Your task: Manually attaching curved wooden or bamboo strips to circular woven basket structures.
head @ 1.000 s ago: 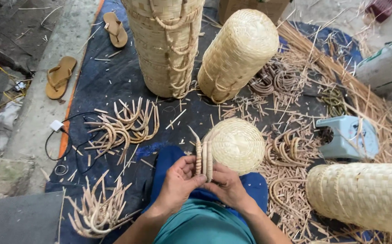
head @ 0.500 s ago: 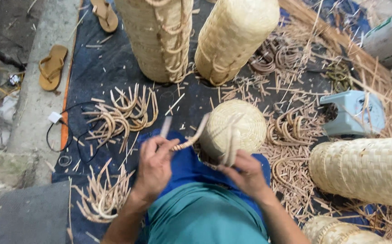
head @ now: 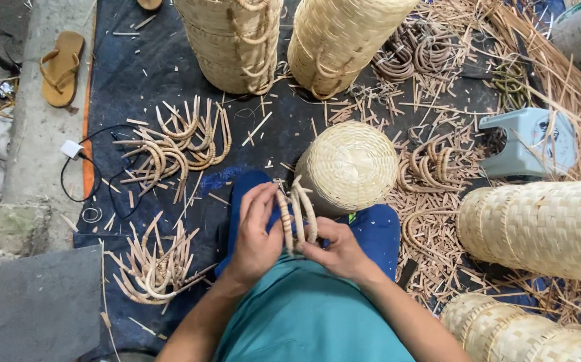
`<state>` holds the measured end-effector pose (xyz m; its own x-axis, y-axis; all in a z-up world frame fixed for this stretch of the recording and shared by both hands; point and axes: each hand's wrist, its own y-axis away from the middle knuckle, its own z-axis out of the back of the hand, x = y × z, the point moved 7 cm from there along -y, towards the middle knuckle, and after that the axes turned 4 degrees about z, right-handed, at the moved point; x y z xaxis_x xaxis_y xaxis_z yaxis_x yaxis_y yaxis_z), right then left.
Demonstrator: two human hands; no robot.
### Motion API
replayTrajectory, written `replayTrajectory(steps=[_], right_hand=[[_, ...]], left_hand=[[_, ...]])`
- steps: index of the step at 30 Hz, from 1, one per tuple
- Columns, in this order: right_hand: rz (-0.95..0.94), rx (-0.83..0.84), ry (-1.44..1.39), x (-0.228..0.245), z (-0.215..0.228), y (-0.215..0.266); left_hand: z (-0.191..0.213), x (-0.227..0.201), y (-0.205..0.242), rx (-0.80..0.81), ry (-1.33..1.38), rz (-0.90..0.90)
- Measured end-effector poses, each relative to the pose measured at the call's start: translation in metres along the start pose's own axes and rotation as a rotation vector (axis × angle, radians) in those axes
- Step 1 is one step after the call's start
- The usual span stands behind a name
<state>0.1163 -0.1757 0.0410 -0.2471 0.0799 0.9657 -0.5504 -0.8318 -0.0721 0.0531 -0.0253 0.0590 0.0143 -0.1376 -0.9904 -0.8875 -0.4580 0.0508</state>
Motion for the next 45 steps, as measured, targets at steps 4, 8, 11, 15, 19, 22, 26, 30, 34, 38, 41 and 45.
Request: replayTrajectory(steps=[4,8,11,15,19,22,26,30,34,38,41,45], right_hand=[[-0.024,-0.039,-0.123,-0.007,-0.009,0.001],[-0.212,-0.052,-0.098,-0.02,-0.01,0.001],[-0.061,-0.059,0.007,-0.01,-0.005,-0.003],[0.128,-0.113,0.168,0.014,0.004,-0.006],[0.184,-0.135,0.176,0.02,0.009,-0.006],[0.182,-0.073,0.264,0.013,0.005,-0.005],[0.202,0.01,0.277,0.014,-0.001,-0.003],[0.195,0.019,0.272,0.016,-0.002,-0.002],[0.155,0.038,0.289,0.018,-0.002,-0.003],[0.156,0.082,0.387,0.019,-0.002,-0.003],[0.17,0.035,0.375,0.019,0.002,-0.001],[0.089,-0.057,0.369,0.019,0.011,-0.003]], left_hand=[[-0.004,0.016,0.015,-0.153,-0.147,-0.129],[-0.001,0.056,0.023,-0.086,0.138,0.251],[-0.004,0.045,0.021,-0.006,0.252,0.286],[0.0,0.043,0.017,0.035,0.406,0.407],[0.008,0.039,0.014,-0.032,0.381,0.455],[-0.001,0.043,0.011,0.024,0.54,0.453],[-0.01,0.047,0.012,0.097,0.426,0.458],[-0.01,0.057,0.015,0.116,0.397,0.466],[-0.008,0.072,0.015,0.101,0.438,0.506],[-0.008,0.069,0.017,0.118,0.453,0.532],[-0.004,0.078,0.017,0.08,0.502,0.485],[0.001,0.077,0.017,0.054,0.554,0.495]])
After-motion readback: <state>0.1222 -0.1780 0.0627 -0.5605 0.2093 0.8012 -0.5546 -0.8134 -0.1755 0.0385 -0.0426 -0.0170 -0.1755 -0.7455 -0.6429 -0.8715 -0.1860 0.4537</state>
